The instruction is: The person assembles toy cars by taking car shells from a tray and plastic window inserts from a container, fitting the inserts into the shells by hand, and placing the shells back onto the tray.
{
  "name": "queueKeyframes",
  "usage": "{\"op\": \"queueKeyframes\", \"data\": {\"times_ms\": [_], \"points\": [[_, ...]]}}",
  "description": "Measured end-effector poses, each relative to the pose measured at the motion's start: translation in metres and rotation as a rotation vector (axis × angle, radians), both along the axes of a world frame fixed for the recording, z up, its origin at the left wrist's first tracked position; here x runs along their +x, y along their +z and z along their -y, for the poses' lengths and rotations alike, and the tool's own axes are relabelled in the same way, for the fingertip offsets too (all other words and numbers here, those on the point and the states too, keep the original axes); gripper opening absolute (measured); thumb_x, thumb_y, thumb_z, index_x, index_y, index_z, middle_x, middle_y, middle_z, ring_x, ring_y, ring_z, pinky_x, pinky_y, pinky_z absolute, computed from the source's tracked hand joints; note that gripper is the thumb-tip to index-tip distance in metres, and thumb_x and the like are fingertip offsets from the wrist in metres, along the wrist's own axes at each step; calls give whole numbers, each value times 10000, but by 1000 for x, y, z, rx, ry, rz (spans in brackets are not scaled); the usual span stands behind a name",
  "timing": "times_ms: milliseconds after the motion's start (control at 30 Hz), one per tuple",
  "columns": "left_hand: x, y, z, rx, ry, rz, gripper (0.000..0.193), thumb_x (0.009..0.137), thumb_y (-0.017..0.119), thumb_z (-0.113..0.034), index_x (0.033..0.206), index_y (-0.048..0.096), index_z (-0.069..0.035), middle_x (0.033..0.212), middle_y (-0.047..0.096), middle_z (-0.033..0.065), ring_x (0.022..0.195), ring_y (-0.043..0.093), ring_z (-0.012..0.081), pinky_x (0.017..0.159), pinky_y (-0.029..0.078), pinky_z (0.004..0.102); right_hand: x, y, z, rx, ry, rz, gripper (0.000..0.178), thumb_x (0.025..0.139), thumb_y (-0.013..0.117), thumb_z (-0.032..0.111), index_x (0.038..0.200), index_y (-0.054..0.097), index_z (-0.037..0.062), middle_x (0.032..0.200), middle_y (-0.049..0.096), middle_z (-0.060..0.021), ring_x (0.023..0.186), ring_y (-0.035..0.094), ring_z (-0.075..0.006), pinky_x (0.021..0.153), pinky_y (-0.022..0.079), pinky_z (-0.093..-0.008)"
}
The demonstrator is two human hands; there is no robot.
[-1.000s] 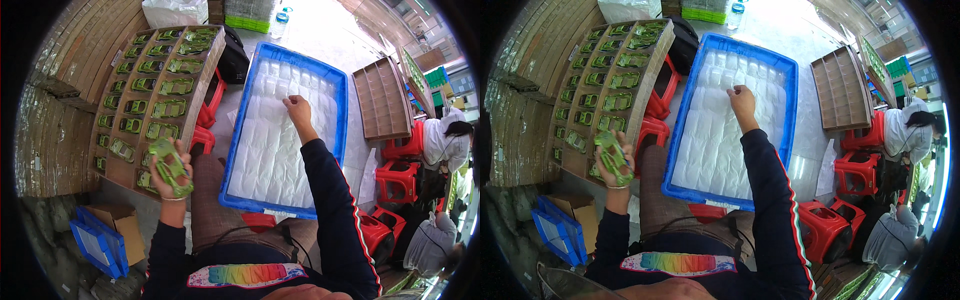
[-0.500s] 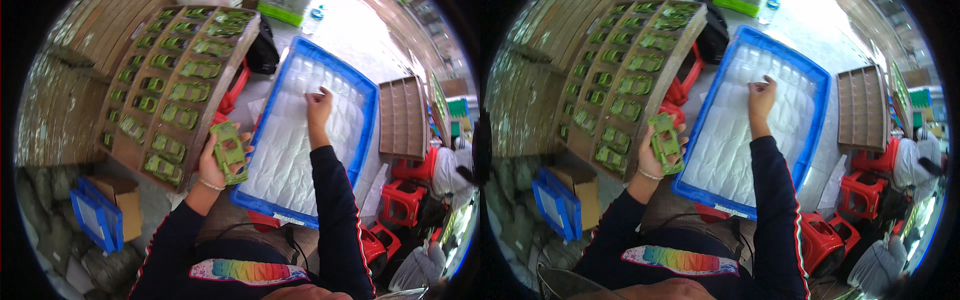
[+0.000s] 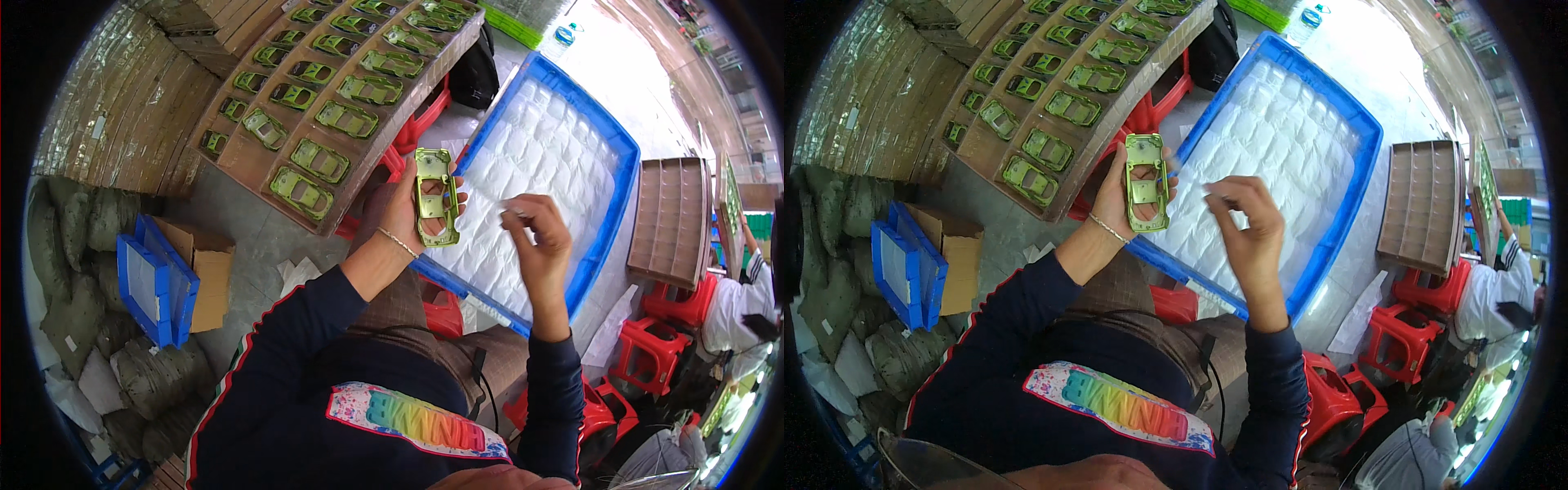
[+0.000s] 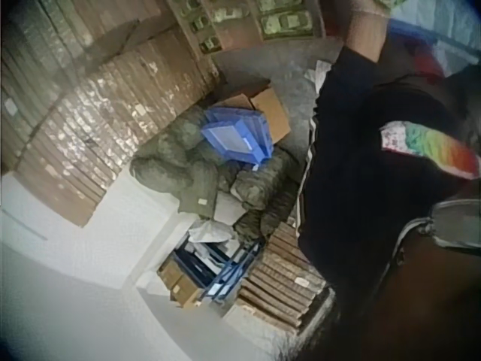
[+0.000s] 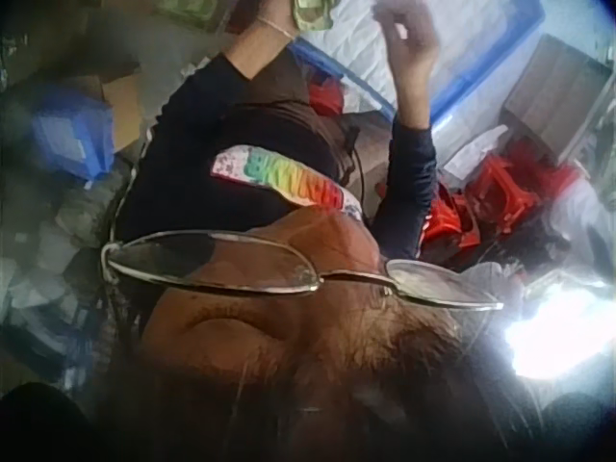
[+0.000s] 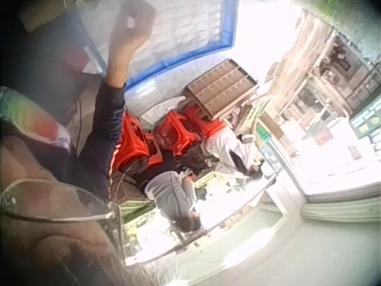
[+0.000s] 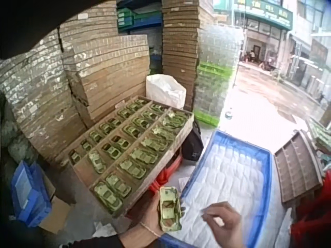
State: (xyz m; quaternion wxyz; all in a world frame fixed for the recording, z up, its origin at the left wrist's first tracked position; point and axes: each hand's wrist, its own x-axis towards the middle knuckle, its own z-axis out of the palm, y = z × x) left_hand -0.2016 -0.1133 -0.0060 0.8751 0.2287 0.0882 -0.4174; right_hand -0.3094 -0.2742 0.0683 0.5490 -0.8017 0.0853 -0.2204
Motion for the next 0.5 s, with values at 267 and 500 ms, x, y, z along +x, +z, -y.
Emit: {"op": "queueKeyframes", "data": {"times_ms": [267,500], "points": [[-34,29,-4,41,-42,23,655,951,364,-593,1218,549,-24,1036,622,126,897,624,273,825,521,399,-47,15,-55,-595,-7,8,247,737,657,20,981,662,54,809,564,-65,693,592,-240,608,486,-357],[-50,35,-10,48,-72,66,628,968,344,-569,1228,532,-29,1079,607,137,915,618,273,852,521,413,-60,25,-73,-802,31,-56,176,730,648,77,905,647,91,830,542,-42,766,564,-207,676,453,-342]]}}
